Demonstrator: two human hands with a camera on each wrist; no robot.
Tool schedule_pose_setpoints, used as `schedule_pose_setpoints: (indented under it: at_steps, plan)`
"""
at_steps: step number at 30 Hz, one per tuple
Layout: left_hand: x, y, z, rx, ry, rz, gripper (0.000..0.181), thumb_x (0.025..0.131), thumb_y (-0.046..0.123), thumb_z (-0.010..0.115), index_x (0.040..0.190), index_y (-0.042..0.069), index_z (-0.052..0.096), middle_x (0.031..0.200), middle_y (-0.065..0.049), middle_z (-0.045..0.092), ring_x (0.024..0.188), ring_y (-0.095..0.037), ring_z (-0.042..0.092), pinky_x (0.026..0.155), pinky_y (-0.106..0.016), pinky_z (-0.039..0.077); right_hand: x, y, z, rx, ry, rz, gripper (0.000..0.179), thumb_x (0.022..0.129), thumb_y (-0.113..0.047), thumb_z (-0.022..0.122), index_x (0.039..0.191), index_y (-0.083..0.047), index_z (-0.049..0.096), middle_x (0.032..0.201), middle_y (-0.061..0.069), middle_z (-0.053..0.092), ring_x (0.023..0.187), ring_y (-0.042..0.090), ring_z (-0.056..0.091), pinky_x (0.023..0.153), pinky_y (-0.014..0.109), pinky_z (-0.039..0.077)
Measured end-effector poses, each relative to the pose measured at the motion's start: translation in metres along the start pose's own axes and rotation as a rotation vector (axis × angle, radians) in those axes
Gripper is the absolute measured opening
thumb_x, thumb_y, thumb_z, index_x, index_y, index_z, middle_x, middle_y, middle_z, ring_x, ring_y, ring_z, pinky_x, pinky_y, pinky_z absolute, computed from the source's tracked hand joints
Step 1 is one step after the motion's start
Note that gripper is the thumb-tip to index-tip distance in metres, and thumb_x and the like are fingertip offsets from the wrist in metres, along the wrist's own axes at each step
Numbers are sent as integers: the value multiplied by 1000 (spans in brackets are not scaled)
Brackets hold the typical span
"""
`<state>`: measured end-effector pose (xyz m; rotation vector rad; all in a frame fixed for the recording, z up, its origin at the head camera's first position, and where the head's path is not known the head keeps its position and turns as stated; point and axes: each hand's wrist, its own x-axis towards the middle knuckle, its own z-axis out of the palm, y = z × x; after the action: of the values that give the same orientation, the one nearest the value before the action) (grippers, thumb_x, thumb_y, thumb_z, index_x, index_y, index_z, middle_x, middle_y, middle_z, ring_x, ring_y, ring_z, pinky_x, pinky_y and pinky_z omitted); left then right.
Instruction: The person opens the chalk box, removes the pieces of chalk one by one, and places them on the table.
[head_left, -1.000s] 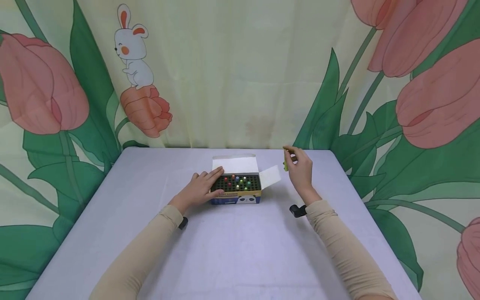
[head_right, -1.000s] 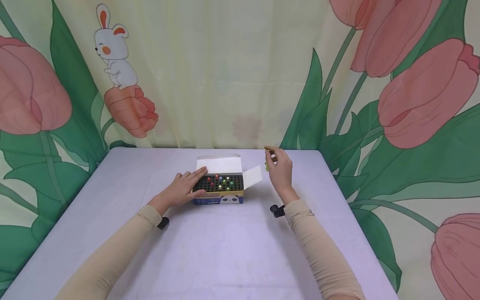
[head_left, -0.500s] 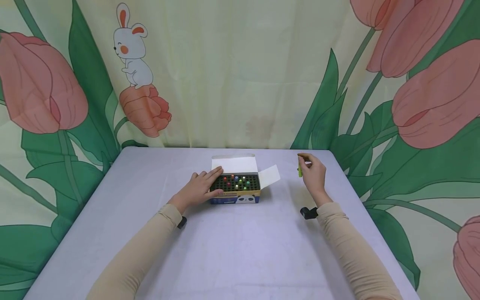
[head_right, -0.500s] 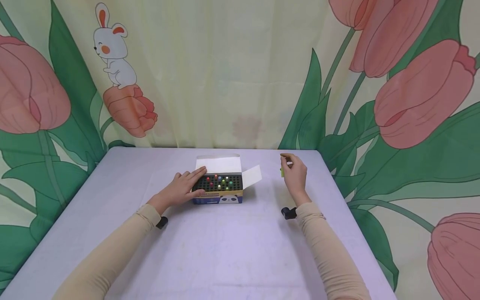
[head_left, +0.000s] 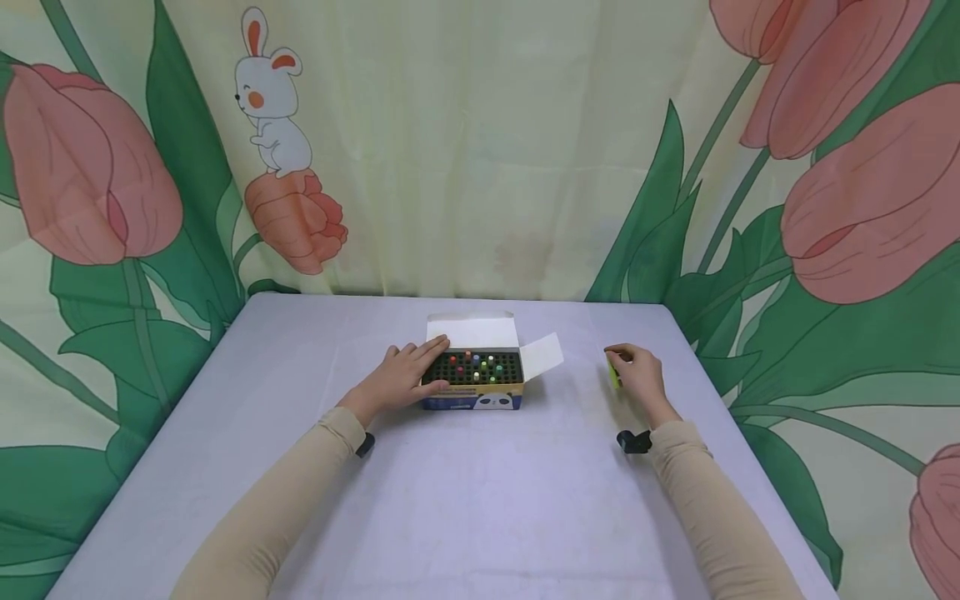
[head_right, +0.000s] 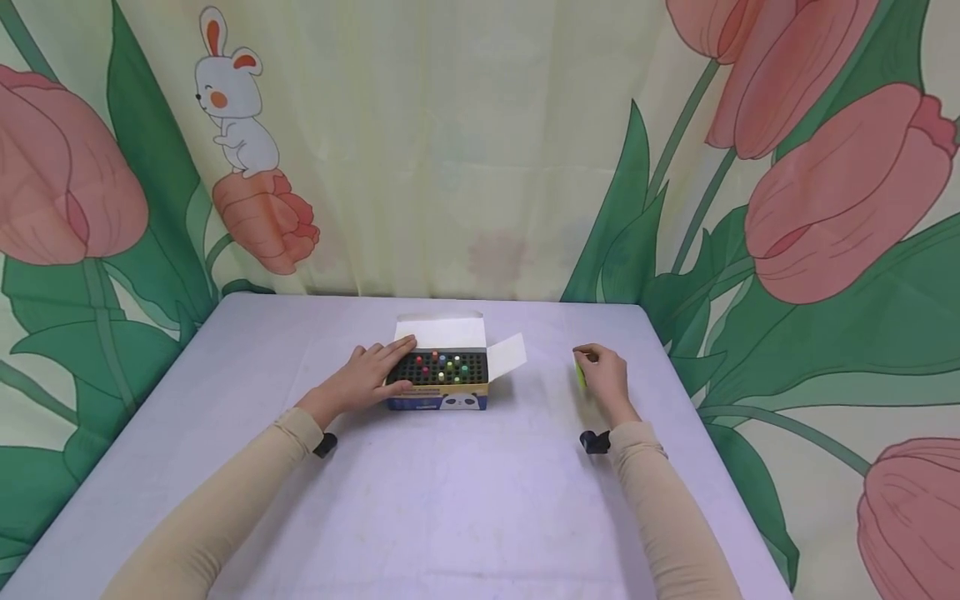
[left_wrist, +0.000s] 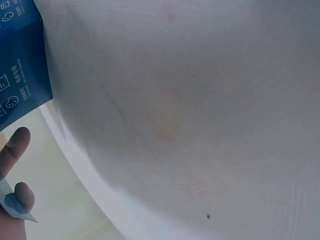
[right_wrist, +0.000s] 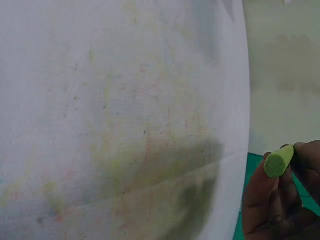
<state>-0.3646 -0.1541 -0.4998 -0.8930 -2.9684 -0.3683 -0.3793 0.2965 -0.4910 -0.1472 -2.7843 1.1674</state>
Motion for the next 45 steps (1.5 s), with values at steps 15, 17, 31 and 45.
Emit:
schedule_pose_setpoints:
  at_steps: [15, 17, 31, 45]
  plan:
    - [-2, 1, -1, -5, 18, 5, 85, 103, 65, 47, 168, 19, 19, 173, -1, 22, 137, -33, 49, 104, -59, 37, -1, 22, 2, -85, -93, 44, 36, 109, -25, 53, 131, -1, 68, 127, 24, 66, 106, 33, 59, 87, 42, 48]
    - [-2, 0, 1, -4, 19, 7, 85, 103, 65, 47, 168, 19, 18, 173, -1, 22, 137, -33, 49, 104, -59, 37, -1, 24, 2, -93, -97, 47, 36, 109, -25, 53, 131, 0, 68, 129, 25, 65, 109, 35, 59, 90, 46, 48]
    - [-1, -1, 4, -3, 22, 0, 85, 103, 65, 48, 168, 19, 18, 173, 0, 21, 134, -33, 50, 105, -59, 37, -3, 30, 5, -131, -113, 66, 32, 106, -20, 58, 124, 2, 70, 127, 26, 67, 109, 35, 59, 90, 46, 49]
    - [1, -3, 5, 3, 25, 2, 86, 102, 70, 43, 168, 23, 16, 174, 2, 20, 138, -35, 49, 109, -66, 34, -1, 32, 4, -128, -144, 86, 31, 103, -20, 62, 122, 3, 67, 122, 25, 67, 104, 34, 60, 84, 41, 49]
